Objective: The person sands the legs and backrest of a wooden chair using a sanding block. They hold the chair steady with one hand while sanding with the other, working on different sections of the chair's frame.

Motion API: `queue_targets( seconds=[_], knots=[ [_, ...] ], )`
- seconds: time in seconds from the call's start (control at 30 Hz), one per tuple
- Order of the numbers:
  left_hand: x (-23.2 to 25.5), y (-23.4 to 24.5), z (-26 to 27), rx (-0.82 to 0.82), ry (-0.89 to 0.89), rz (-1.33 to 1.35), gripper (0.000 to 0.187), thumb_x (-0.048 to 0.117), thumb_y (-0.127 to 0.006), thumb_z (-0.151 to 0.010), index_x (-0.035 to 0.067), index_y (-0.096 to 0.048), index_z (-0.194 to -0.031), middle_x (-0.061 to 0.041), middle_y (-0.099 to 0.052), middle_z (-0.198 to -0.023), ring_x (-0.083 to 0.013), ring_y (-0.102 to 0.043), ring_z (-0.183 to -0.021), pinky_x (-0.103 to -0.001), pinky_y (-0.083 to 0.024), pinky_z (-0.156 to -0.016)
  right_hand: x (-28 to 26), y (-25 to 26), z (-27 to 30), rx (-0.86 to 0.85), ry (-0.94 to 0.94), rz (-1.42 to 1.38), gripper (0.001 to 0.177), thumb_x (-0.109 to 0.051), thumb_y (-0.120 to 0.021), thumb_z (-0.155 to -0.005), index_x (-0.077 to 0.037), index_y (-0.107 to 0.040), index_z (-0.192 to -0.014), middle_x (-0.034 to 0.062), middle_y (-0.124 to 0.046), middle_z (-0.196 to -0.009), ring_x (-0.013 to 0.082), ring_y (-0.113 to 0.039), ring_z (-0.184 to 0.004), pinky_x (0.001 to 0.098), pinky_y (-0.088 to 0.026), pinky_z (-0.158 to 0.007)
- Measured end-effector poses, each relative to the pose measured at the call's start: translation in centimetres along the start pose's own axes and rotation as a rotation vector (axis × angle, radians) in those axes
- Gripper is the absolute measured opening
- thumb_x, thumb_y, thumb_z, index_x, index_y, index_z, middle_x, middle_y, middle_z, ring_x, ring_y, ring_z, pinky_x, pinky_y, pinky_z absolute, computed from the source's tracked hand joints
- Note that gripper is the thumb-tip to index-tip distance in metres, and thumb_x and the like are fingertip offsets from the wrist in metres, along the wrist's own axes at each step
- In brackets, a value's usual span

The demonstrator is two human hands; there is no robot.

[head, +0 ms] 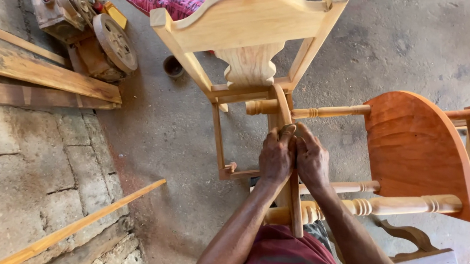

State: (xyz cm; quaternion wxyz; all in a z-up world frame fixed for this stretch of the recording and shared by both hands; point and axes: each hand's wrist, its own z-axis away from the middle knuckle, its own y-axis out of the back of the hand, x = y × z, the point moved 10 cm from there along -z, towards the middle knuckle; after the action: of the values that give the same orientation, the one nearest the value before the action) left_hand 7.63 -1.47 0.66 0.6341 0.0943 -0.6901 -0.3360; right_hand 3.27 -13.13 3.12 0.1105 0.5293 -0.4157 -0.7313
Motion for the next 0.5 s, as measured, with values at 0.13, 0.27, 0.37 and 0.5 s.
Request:
queue_targets(
  seconds=[0.13,0.27,0.37,0.5],
  knots=[
    [0.4,1.0,0.5,-0.099,0.120,-0.083,0.040,0.027,-0.056,-0.105,0.017,-0.059,-0.143,-0.022,-0.061,-0.113,-0.0302,-0.072,-0.082,-0.036,-0.064,-0.058,-1.5,0.5,1.2,0.021,0.124,0.099,0.039,-0.026,-0.052,-0.106,-0.020,-0.062,-0.143,0.0220,-0.074,-0.102,0.0322,-0.075,-0.075,0.0464,-0.059,-0.061],
    [1.3,2.2,0.3,-0.081,0.150,-0.092,0.046,0.035,-0.057,-0.103,0.025,-0.057,-0.147,-0.020,-0.065,-0.098,-0.0305,-0.071,-0.068,-0.042,-0.059,-0.052,-1.2,0.2,0.7,-0.070,-0.060,0.178,0.041,-0.028,-0.053,-0.104,-0.023,-0.061,-0.144,0.0231,-0.073,-0.083,0.0353,-0.073,-0.066,0.0502,-0.055,-0.058],
    [-0.2,0.7,-1.2,0.013,0.139,0.040,0.037,0.032,-0.053,-0.106,0.025,-0.061,-0.142,-0.020,-0.068,-0.103,-0.0273,-0.072,-0.071,-0.038,-0.060,-0.051,0.3,-1.1,-1.1,-0.121,-0.142,0.174,0.041,-0.029,-0.051,-0.105,-0.023,-0.060,-0.144,0.0214,-0.072,-0.074,0.0343,-0.072,-0.059,0.0495,-0.054,-0.054],
    [0.1,1.7,-3.4,0.363,-0.117,0.081,0.027,0.031,-0.058,-0.106,0.024,-0.068,-0.129,-0.007,-0.079,-0.102,-0.0206,-0.073,-0.080,-0.035,-0.060,-0.067,4.4,-3.3,-3.9,-0.067,0.009,0.134,0.036,-0.031,-0.048,-0.111,-0.021,-0.064,-0.142,0.0187,-0.071,-0.070,0.0253,-0.066,-0.053,0.0430,-0.051,-0.047]
  ],
)
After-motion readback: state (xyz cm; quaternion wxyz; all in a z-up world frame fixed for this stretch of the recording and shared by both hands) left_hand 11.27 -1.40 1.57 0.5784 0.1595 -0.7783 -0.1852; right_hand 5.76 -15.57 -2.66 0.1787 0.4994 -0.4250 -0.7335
